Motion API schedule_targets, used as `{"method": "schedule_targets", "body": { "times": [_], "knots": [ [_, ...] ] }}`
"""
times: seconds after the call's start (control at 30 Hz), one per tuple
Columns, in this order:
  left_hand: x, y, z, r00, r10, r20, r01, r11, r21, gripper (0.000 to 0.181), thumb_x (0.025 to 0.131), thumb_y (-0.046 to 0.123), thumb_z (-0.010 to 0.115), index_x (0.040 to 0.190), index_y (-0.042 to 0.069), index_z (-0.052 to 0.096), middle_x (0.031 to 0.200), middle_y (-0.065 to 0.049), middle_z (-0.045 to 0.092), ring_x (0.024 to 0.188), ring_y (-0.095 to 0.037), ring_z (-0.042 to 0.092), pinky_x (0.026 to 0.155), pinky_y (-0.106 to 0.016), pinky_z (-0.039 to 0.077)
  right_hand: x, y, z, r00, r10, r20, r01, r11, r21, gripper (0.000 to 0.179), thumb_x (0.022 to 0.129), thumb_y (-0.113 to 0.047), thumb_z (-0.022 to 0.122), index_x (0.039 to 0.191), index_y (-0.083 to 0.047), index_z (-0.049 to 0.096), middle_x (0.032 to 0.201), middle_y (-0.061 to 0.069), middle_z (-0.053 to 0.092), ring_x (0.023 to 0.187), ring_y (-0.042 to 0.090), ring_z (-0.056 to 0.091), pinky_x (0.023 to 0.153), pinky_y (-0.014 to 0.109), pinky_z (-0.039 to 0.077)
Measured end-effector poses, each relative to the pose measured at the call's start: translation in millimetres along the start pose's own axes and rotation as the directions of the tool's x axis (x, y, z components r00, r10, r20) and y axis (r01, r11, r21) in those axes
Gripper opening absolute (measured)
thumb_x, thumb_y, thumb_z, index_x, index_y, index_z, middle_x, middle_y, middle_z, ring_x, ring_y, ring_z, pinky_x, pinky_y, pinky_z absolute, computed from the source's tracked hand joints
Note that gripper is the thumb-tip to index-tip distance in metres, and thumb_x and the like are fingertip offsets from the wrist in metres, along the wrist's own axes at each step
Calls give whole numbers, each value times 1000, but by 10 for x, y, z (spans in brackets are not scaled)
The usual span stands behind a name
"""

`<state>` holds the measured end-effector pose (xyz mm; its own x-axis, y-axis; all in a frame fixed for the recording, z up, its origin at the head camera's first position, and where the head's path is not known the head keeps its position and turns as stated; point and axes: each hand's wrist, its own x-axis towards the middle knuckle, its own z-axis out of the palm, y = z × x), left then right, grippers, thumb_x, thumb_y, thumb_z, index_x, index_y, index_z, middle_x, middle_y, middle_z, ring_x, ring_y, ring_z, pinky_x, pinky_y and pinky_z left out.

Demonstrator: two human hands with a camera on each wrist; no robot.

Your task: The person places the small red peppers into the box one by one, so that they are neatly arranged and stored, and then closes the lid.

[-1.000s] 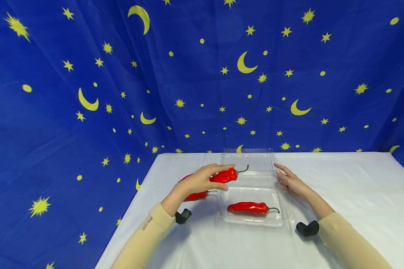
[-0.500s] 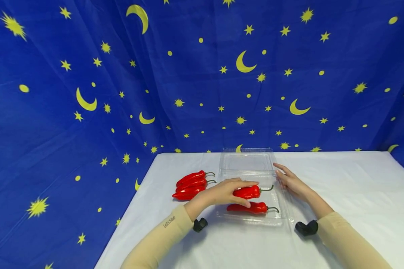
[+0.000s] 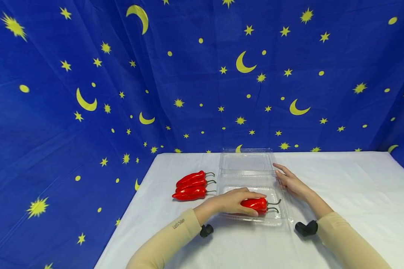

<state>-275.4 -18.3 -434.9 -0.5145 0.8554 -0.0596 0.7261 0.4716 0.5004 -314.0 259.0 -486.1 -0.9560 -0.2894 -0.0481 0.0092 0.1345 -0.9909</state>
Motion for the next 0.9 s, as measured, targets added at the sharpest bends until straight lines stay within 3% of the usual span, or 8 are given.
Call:
{"method": "schedule_targets", "body": {
  "times": [0.37, 0.6, 0.9],
  "knots": [
    [5, -1, 79, 1000, 0, 8, 0, 1000, 26, 62, 86, 49, 64, 143, 36, 42, 108, 6, 49, 93, -2, 44, 73, -15, 39, -2, -4, 0, 1000, 7, -3, -7, 1000, -15, 61, 103, -34, 36, 151, -6, 10, 87, 6, 38, 61, 9, 35, 56, 23, 34],
    [-32, -4, 126, 999, 37, 12, -38, 998, 41, 57, 90, 46, 60, 143, 35, 41, 102, 5, 47, 88, -3, 42, 71, -15, 38, -2, 2, 3, 1000, -8, 4, 8, 1000, 2, 60, 104, -32, 36, 150, -5, 10, 87, 6, 39, 60, 8, 35, 56, 23, 35],
    [-55, 3, 150, 999, 41, -21, -36, 983, 182, 50, 94, 48, 52, 142, 37, 43, 101, 5, 46, 88, -3, 41, 70, -14, 35, 4, 12, -8, 1000, -9, 6, 9, 1000, 4, 61, 103, -33, 36, 151, -5, 9, 88, 6, 39, 61, 8, 35, 57, 23, 35]
  ]
}}
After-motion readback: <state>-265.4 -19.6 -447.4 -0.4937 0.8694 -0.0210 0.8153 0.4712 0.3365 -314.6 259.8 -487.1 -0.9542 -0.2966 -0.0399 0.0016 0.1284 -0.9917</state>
